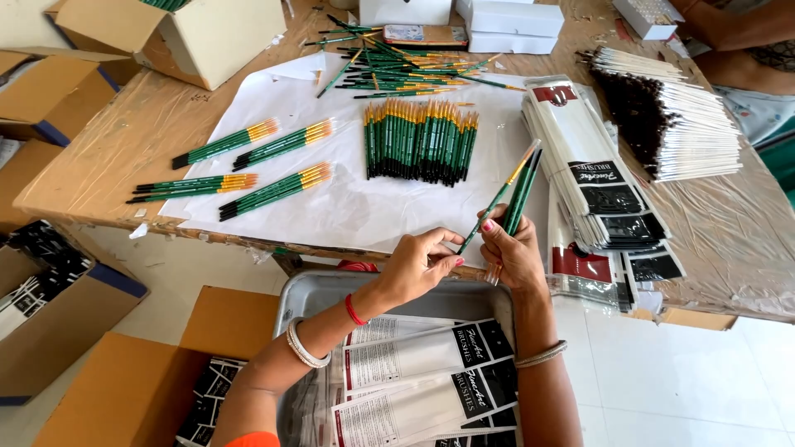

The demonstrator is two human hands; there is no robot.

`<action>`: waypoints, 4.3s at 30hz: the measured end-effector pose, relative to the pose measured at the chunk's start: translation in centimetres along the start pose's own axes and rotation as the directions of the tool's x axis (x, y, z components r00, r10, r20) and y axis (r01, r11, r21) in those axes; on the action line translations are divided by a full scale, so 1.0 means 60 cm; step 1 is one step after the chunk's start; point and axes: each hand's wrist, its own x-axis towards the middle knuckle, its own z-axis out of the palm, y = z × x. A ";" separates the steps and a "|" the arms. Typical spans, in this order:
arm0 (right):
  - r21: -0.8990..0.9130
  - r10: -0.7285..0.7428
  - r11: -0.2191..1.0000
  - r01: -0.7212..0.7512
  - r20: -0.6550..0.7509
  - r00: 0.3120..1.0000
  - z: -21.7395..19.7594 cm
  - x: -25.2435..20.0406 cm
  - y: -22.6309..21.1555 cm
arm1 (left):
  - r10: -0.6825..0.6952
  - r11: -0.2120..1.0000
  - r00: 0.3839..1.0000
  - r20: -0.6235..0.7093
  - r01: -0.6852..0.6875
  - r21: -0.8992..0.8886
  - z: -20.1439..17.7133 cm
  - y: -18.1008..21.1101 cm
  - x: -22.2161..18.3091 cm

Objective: The person sorts bundles of paintbrushes and places them into plastic sleeves with printed labels by hand, then puts the packaged brushes into a metal tray.

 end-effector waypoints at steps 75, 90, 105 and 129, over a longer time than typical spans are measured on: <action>0.023 -0.055 0.998 0.050 0.457 0.888 -0.048 -0.059 -0.006 | 0.168 0.985 0.977 -0.130 -0.162 0.052 -0.206 0.062 -0.105; -0.725 0.130 0.688 -0.010 0.110 0.985 0.030 -0.146 0.020 | 0.238 0.965 0.965 -0.105 -0.248 -0.084 -0.185 0.088 -0.082; -0.529 -0.403 0.792 0.304 -0.080 0.912 0.048 0.073 -0.033 | -0.193 0.923 0.973 -0.128 0.136 -0.359 -0.185 -0.136 -0.012; -0.426 -0.384 0.856 0.292 -0.146 0.912 0.096 0.042 -0.023 | -0.220 0.920 0.961 -0.166 0.148 -0.363 -0.190 -0.125 -0.018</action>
